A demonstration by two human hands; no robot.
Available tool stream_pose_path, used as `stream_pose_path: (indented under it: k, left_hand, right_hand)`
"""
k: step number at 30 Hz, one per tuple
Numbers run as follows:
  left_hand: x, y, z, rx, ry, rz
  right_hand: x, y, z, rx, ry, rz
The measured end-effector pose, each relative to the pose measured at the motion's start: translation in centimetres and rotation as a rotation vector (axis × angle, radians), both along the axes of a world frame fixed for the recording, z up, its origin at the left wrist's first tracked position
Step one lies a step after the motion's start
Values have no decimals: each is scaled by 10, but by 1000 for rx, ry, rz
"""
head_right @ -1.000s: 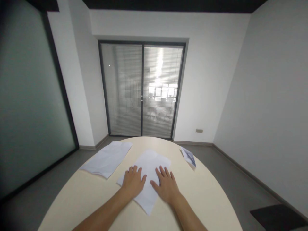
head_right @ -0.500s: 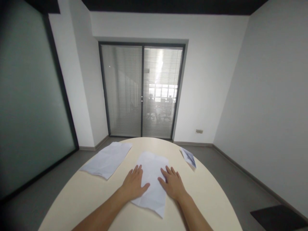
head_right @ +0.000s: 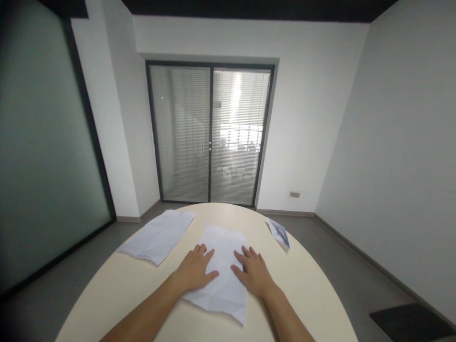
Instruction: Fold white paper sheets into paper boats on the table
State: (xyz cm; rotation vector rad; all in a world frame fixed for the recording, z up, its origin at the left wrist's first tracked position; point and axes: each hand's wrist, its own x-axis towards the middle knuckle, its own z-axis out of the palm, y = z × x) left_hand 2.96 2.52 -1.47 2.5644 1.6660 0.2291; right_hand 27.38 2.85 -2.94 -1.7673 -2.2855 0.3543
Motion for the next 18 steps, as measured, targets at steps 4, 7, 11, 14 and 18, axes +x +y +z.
stream_pose_path:
  k: [4, 7, 11, 14, 18]
  left_hand:
    - [-2, 2, 0, 16, 2, -29]
    - [-3, 2, 0, -2, 8, -27]
    - [-3, 2, -1, 14, 2, -25]
    - [-2, 2, -2, 57, -6, -41]
    - [-1, 1, 1, 67, 9, -27]
  right_hand:
    - [2, 0, 0, 6, 6, 9]
    - [2, 0, 0, 2, 12, 9]
    - [1, -1, 2, 7, 25, 32]
    - [0, -1, 3, 30, 48, 68]
    - [0, -1, 5, 104, 110, 149]
